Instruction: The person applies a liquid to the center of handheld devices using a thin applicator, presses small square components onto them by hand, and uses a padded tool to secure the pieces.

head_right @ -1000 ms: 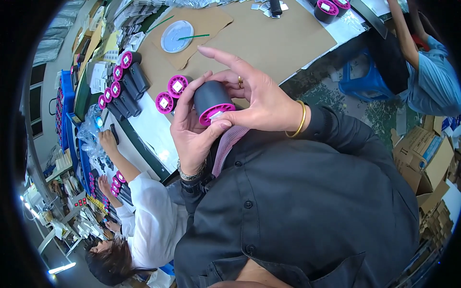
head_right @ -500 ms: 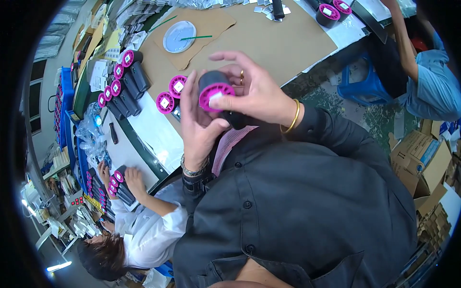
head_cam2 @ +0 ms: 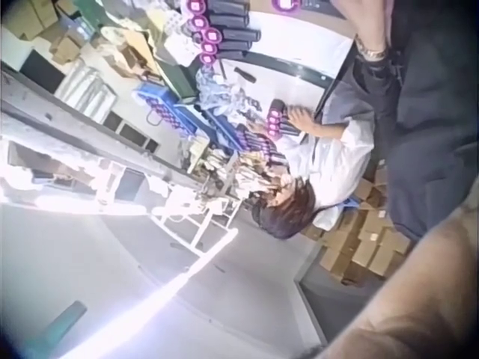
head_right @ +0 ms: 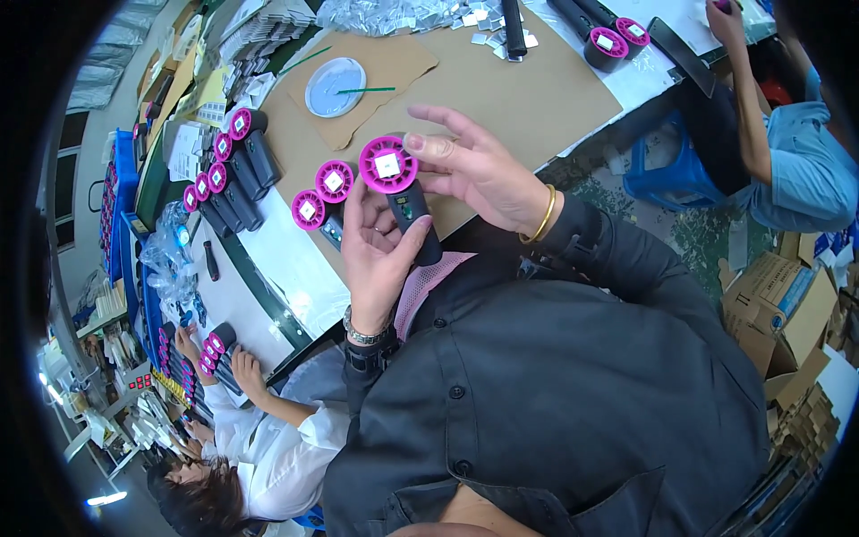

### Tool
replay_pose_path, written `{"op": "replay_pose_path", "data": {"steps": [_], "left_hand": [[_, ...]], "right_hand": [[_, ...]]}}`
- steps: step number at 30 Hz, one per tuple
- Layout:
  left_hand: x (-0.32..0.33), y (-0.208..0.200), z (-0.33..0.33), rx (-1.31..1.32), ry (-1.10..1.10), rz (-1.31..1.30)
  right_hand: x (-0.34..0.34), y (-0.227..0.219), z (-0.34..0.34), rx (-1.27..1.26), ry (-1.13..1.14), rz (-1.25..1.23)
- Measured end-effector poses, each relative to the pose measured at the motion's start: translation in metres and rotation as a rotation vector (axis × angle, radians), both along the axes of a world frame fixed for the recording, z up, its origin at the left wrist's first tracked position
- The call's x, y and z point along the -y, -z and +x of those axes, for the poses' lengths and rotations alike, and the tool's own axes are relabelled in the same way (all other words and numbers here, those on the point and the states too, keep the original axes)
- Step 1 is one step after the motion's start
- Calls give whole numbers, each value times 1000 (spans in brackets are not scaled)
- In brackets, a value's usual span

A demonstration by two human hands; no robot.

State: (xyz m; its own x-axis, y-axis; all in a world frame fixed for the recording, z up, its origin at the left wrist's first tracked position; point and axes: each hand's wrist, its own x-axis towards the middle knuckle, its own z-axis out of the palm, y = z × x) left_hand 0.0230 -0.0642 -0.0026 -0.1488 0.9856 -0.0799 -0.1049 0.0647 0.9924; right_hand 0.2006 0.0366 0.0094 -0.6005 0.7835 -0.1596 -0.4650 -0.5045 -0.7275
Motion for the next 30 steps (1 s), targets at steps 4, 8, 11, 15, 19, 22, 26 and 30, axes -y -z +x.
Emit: {"op": "replay_pose_path", "data": {"steps": [4, 8, 11, 15, 19, 22, 26, 30], "left_hand": [[14, -10, -9, 10, -168, 29], [34, -14, -29, -79, -450, 110], [53, -11, -48, -152, -625, 55], [68, 17, -74, -226, -823, -24], [70, 37, -84, -420, -881, -157], [65, 45, -88, -516, -868, -200], [57, 55, -85, -562, -841, -142], [53, 56, -81, -654, -832, -65]], "right_hand": [[-4, -6, -3, 187, 11, 117], [-30, 9, 0, 418, 79, 499], [-46, 13, 0, 542, 91, 751], [-70, 13, -15, 752, 158, 1115], [-100, 24, -39, 1006, 293, 1503], [-116, 28, -53, 1153, 212, 1593], [-123, 28, -70, 1350, 33, 1512], [-135, 36, -75, 1322, 56, 1606]]}}
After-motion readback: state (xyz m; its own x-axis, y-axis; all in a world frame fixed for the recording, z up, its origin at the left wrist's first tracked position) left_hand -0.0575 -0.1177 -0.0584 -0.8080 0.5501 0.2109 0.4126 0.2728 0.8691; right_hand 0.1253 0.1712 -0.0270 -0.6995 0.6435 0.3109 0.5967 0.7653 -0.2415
